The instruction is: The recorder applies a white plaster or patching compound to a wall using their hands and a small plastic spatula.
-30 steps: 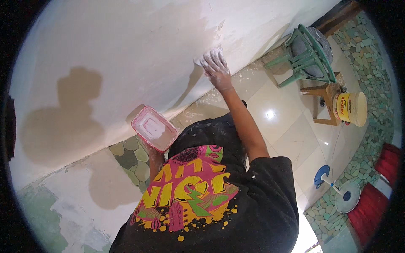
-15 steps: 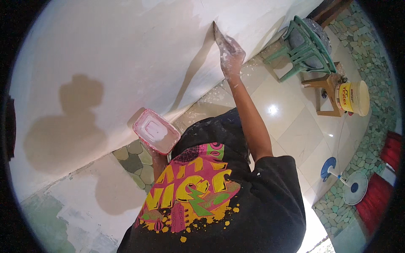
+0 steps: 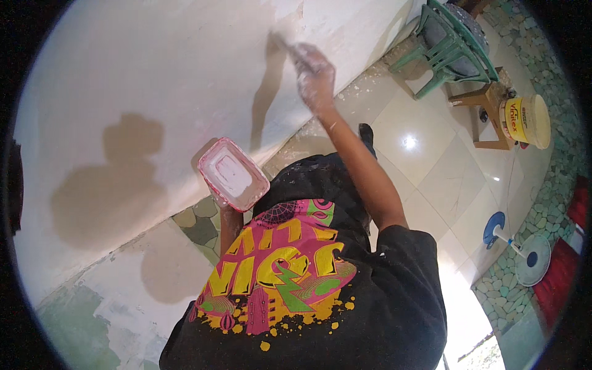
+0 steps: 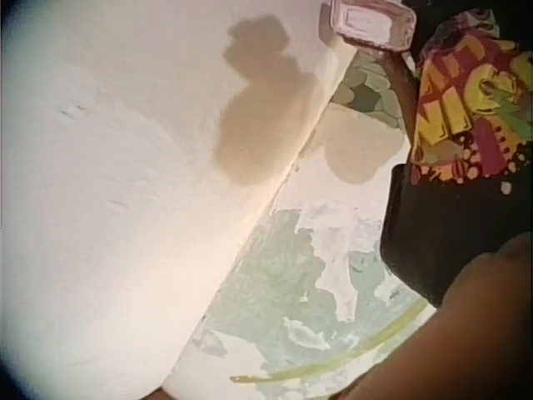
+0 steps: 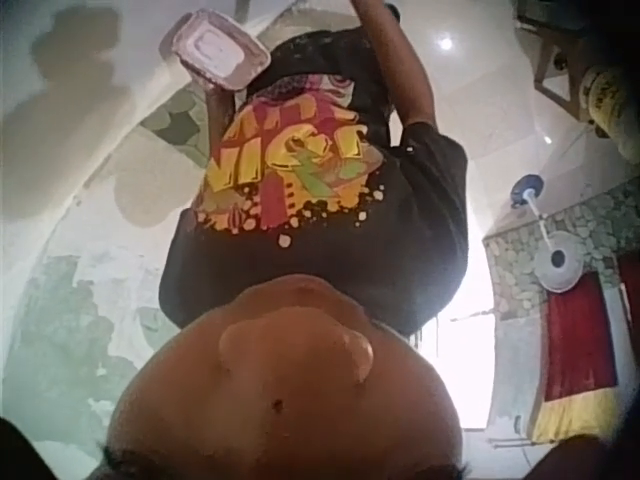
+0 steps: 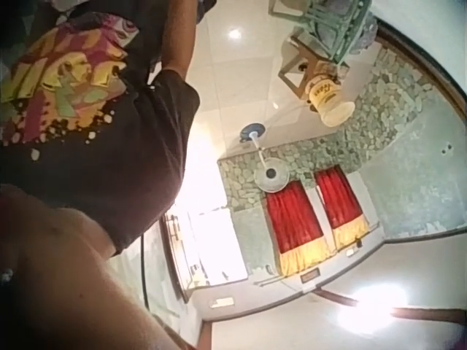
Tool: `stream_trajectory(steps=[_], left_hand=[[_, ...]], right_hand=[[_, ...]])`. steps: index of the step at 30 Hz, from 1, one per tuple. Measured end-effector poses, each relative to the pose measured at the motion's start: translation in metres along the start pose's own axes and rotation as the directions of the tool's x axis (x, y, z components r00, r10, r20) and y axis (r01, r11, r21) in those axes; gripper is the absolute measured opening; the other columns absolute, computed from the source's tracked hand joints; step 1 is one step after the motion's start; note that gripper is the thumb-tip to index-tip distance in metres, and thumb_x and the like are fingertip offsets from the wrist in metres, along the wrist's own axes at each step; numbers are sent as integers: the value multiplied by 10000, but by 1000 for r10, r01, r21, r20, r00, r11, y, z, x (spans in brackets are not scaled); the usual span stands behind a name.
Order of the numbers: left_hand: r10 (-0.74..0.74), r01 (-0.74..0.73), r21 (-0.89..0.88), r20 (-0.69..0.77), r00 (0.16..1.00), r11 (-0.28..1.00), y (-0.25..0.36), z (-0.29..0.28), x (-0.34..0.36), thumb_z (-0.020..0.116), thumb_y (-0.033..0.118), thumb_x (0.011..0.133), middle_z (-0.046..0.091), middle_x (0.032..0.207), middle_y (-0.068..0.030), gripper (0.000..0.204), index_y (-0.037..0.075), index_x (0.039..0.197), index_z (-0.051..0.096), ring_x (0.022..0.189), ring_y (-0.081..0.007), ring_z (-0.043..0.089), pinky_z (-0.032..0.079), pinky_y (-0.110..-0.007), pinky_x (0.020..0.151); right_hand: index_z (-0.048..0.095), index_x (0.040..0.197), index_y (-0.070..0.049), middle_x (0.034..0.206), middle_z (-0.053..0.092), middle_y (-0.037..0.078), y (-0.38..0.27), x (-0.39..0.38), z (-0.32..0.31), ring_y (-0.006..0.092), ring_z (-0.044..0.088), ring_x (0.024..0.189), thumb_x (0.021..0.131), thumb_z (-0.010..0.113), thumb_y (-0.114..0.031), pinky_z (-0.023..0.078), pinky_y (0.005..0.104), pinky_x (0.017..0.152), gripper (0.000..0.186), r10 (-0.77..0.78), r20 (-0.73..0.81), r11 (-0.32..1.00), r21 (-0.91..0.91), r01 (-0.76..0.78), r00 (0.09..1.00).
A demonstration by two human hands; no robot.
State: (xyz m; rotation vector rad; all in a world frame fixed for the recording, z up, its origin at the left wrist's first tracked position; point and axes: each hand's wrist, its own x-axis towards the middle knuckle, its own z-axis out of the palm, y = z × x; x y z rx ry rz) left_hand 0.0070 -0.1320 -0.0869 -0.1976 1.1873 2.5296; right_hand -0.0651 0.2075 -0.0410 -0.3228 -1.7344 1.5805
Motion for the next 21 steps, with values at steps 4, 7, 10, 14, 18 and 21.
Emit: stream_trajectory(steps=[4,7,10,14,18,21], left_hand=[[89,-95,84,72,993,992,-2,1,-5,424,645,937,520,1378,-67,702,155,1439,406,1217,-260,553,473,-457,1023],[14,-12,17,-158,987,1000,-7,-6,-5,449,627,933,521,1363,-112,724,141,1463,365,1212,-297,553,466,-487,1025],[-10,12,17,-145,989,1000,-7,-5,-9,453,628,930,520,1363,-115,729,141,1465,361,1211,-300,552,465,-489,1025],[-25,24,-6,-122,992,1000,-5,-6,-10,462,630,924,518,1363,-121,740,142,1469,352,1210,-307,552,464,-494,1024],[-59,57,-32,-89,994,998,-4,-4,-12,471,632,918,516,1363,-128,750,143,1473,344,1208,-314,551,463,-498,1024],[-82,79,-49,-77,994,996,-3,-4,-13,477,633,914,514,1363,-132,759,144,1476,338,1207,-320,550,462,-502,1023]], right_hand=[[668,1162,6,1187,653,135,-10,30,4,235,635,1048,885,600,52,508,303,942,289,-136,-116,964,-244,104,984],[672,1162,-6,1154,667,145,-28,-21,43,224,636,1051,877,590,68,507,298,934,305,-6,-72,1000,24,8,997],[680,1155,-15,1157,664,143,-39,-44,43,214,634,1067,843,556,111,513,288,919,358,92,81,975,196,-106,992],[681,1138,1,1164,655,145,-29,-25,10,208,627,1082,833,542,132,524,291,912,360,-110,196,987,-91,130,974],[679,1079,54,1118,667,161,35,18,-26,219,628,1068,821,557,135,515,299,918,298,7,-115,1000,-8,-8,993],[670,1041,75,1106,667,152,61,23,-10,210,631,1036,806,560,133,510,284,886,266,-5,-237,1000,11,8,972]])
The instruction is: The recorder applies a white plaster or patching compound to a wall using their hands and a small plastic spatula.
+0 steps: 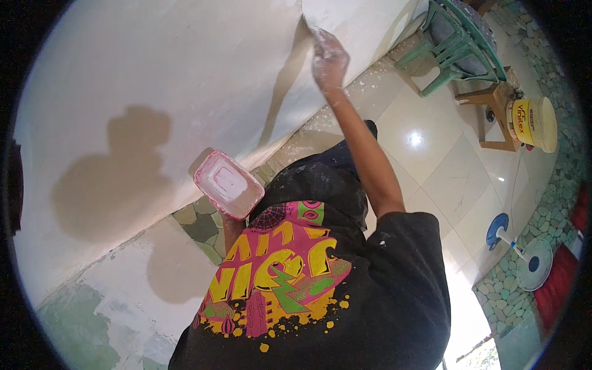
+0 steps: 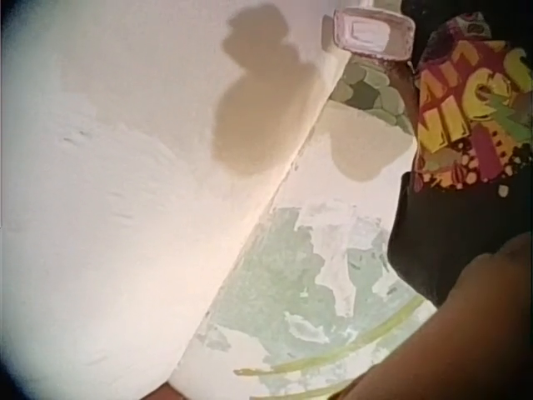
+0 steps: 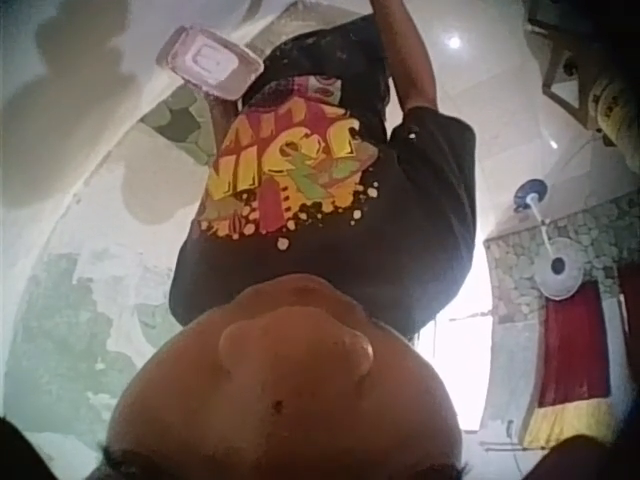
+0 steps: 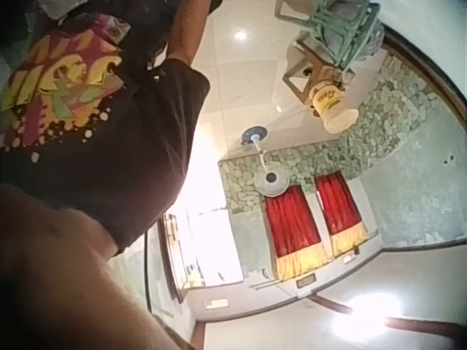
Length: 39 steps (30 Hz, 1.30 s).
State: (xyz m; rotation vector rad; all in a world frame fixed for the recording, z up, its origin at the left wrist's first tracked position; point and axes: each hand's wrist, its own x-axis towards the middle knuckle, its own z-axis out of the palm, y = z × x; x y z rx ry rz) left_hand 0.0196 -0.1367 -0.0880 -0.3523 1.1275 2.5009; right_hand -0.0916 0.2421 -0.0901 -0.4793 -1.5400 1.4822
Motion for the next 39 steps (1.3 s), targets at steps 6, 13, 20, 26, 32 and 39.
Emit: stream_trajectory(steps=[6,13,20,26,32,39], left_hand=[[-43,44,-18,52,998,999,2,-1,-4,491,636,905,511,1362,-142,776,145,1483,325,1205,-330,549,460,-509,1023],[-101,103,-6,139,985,995,12,-1,-5,506,639,895,508,1362,-152,797,146,1490,310,1202,-342,548,458,-517,1022],[-160,170,-26,213,964,985,18,-3,-17,521,642,884,504,1362,-163,819,148,1497,296,1200,-355,547,457,-525,1021],[-179,195,-38,255,950,980,23,-3,-4,532,644,877,502,1362,-171,835,149,1502,285,1198,-363,546,455,-531,1020],[-66,97,-126,231,971,987,17,30,-15,714,651,727,475,1376,-202,1075,168,1535,194,1177,-390,559,441,-545,1026],[-112,128,-65,206,972,990,22,18,-14,671,626,790,494,1362,-190,994,162,1533,202,1188,-368,559,446,-530,1027]], right_hand=[[657,1044,51,1180,629,153,-13,-74,17,213,612,1007,735,499,189,497,275,816,374,-33,168,995,103,16,985],[654,1124,29,1107,667,168,-8,-5,3,274,660,1009,824,539,99,515,284,831,329,-182,-92,945,-291,149,979],[670,1184,-87,1157,656,116,-16,-113,41,146,626,959,847,532,86,522,248,723,403,-6,35,950,313,-5,999],[544,1282,78,1258,623,114,-31,-42,5,158,621,1065,895,554,62,513,252,881,387,347,146,889,265,-374,927],[626,1216,67,1236,641,153,-52,5,1,147,616,1028,864,524,109,510,269,860,368,317,82,945,-111,-307,945],[632,1200,71,1249,637,183,-82,-66,20,210,602,1154,793,497,141,481,277,949,435,209,382,917,244,-316,900]])
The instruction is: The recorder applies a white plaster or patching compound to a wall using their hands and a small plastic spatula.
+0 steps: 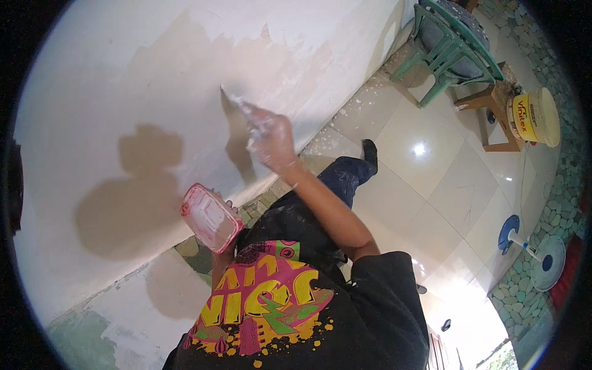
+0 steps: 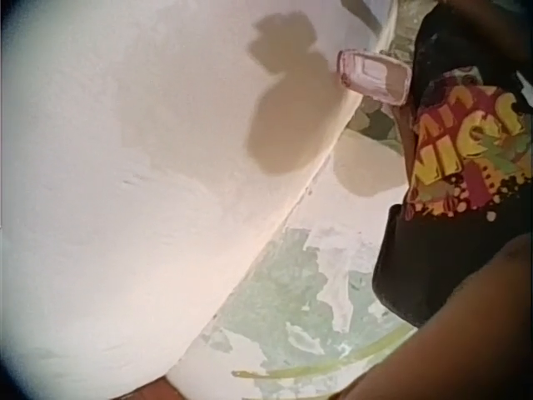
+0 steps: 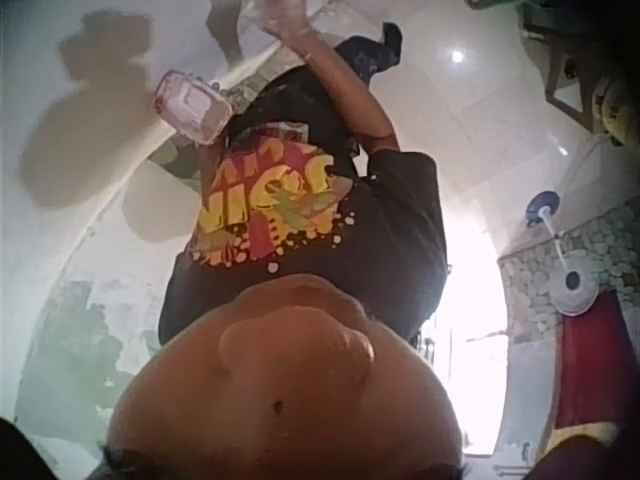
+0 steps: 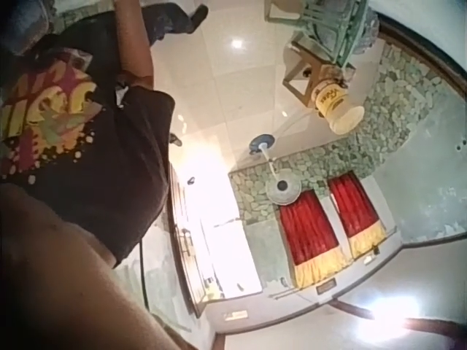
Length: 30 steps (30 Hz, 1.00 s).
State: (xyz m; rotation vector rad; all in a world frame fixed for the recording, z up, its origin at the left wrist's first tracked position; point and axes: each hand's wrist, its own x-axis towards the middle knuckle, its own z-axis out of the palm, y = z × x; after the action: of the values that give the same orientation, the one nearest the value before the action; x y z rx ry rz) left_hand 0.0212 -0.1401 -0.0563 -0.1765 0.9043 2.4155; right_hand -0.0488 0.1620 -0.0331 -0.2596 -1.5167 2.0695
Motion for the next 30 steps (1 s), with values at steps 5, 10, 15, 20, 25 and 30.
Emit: stream_trajectory(steps=[5,10,15,20,25,30], left_hand=[[-25,25,-13,20,999,1000,-1,9,8,531,513,943,507,1368,-178,729,156,1515,255,1190,-361,558,455,-505,1028],[59,-66,-95,-73,996,993,-12,24,3,530,569,906,492,1362,-206,764,136,1493,305,1152,-394,558,462,-565,989],[84,-85,-60,-22,996,995,-18,12,-1,520,598,896,495,1373,-189,771,136,1482,326,1160,-390,557,457,-576,988],[139,-144,-50,-84,987,988,-26,12,-3,514,609,892,493,1377,-187,777,135,1479,330,1162,-390,556,454,-582,988],[156,-162,-33,-140,978,986,-37,5,-31,507,620,889,492,1380,-185,782,133,1477,334,1163,-390,556,451,-588,988],[151,-156,-21,-152,977,988,-27,-14,-22,501,631,886,490,1384,-183,788,132,1474,338,1165,-390,555,448,-594,988]], right_hand=[[616,1226,57,1283,622,149,-37,69,-52,178,588,1172,858,493,90,469,276,990,390,-125,-306,992,-48,115,944],[606,1248,45,1146,678,125,-27,50,-18,188,648,1010,819,573,113,523,266,864,435,49,-148,975,-208,-79,988],[607,1273,9,1179,668,143,-33,6,9,135,640,915,724,476,199,530,247,806,595,-63,90,966,-246,83,994],[579,1301,27,1235,635,137,-40,37,-14,174,607,1088,719,441,185,481,244,882,619,44,-245,998,58,-30,968],[595,1294,-12,1237,645,123,-21,4,36,154,632,1039,810,491,146,497,253,888,520,-113,-114,992,-62,106,987],[580,1307,-5,1261,628,119,-45,-17,38,160,621,1077,808,495,137,506,272,864,526,-228,196,922,-272,276,954]])
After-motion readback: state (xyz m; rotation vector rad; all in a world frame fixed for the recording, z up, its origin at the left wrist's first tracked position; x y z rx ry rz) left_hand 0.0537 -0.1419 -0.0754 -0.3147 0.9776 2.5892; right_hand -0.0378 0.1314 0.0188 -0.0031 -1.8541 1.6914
